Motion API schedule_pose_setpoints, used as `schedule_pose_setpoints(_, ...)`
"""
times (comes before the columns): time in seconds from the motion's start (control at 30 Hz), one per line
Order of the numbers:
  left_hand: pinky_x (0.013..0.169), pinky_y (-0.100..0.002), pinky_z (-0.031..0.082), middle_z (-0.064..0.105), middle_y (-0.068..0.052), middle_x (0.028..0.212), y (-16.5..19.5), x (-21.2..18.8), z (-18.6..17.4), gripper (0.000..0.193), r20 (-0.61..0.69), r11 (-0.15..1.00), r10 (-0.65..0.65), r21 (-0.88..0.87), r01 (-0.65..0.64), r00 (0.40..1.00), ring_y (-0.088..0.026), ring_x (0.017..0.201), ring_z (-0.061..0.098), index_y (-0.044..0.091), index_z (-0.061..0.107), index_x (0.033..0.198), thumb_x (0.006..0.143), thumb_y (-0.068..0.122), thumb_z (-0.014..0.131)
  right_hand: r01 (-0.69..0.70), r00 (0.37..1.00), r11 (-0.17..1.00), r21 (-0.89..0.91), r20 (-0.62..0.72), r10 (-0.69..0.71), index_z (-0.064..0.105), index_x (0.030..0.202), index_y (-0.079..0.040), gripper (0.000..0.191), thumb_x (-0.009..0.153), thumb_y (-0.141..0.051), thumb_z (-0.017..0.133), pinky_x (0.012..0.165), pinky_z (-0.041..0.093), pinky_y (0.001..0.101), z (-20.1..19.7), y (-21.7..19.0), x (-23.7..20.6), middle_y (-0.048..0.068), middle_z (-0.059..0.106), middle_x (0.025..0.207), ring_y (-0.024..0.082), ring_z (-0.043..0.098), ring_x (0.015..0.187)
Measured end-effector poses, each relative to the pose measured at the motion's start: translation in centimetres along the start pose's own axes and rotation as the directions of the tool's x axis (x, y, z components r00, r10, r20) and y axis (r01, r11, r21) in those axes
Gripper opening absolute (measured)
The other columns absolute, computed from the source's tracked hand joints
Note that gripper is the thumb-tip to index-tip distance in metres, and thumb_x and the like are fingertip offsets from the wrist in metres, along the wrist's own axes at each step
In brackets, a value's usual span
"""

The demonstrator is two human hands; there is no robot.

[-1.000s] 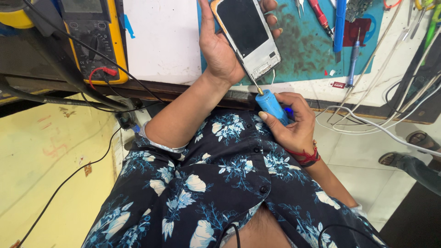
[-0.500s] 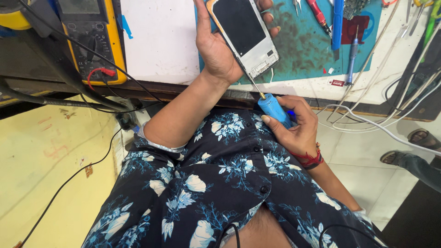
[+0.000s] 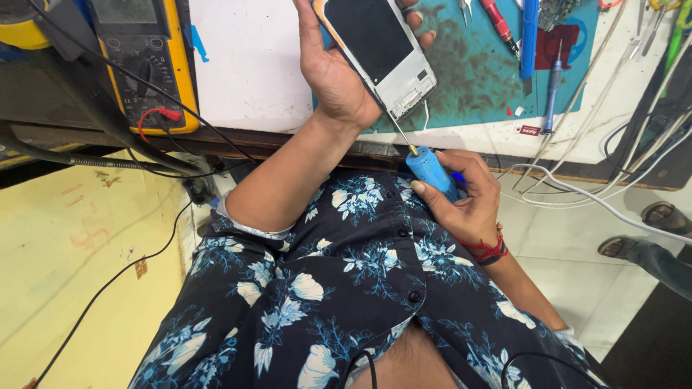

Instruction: The person disassembles a mobile phone at a repair workbench. They use a screwdriver to remove screws from the phone's back cover, pry at the casing with a blue tool, separate the cover from the body, and wipe the phone's screen and frame with a cloth while handling small components.

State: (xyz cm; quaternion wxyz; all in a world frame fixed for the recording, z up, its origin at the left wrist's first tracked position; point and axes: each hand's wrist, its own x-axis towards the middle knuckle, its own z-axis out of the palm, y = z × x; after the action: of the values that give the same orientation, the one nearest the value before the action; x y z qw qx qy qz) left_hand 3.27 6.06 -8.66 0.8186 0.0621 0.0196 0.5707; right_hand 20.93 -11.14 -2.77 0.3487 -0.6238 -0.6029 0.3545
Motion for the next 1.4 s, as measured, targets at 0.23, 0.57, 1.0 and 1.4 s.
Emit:
schedule_pose_setpoints(0.23,0.095,-0.051,0.057,0.069,-0.015,0.11,0.0,0.2,0.9,0.078,-0.025,0.991,0.119,0.058,-0.118,0.993,-0.028,0.103,0.069,0.001,0.062,0.124,0.107,0.072,0.033,-0.044,0.999,0.996,0.073,0.01,0.044,0.066,0.122,0.001,0.043,0.088,-0.012,0.087,0.096,0.055,0.0317,0.2,0.1,0.3,0.014,0.068,0.121,0.02,0.068,0.11)
schedule_pose_setpoints(0.57,0.091,-0.049,0.056,0.068,-0.013,0.104,0.3,0.3,1.8,0.075,-0.063,0.966,0.246,0.097,-0.239,0.967,-0.025,0.098,0.068,0.001,0.062,0.117,0.109,0.07,0.033,-0.064,0.998,0.991,0.12,0.002,0.065,0.066,0.124,0.0,0.044,0.088,-0.014,0.088,0.096,0.055,0.0301,0.8,0.1,0.6,0.012,0.067,0.121,0.017,0.066,0.108)
schedule_pose_setpoints(1.0,0.093,-0.056,0.056,0.067,-0.01,0.112,2.7,-0.2,1.3,0.069,-0.089,0.963,0.261,0.086,-0.254,0.961,-0.027,0.103,0.068,0.007,0.058,0.128,0.106,0.069,0.037,0.096,0.995,0.989,-0.111,-0.023,-0.099,0.064,0.121,0.002,0.046,0.088,-0.015,0.09,0.094,0.056,0.0351,0.2,-1.0,1.0,0.018,0.067,0.118,0.026,0.069,0.107)
schedule_pose_setpoints(1.4,0.094,-0.054,0.056,0.07,-0.011,0.104,2.7,0.4,2.7,0.071,-0.085,0.981,0.186,0.071,-0.18,0.979,-0.027,0.097,0.069,0.006,0.064,0.122,0.105,0.069,0.035,0.116,0.99,0.974,-0.196,-0.061,-0.131,0.063,0.12,0.001,0.046,0.087,-0.015,0.09,0.085,0.058,0.036,-0.6,-0.9,1.4,0.02,0.068,0.116,0.029,0.071,0.099)
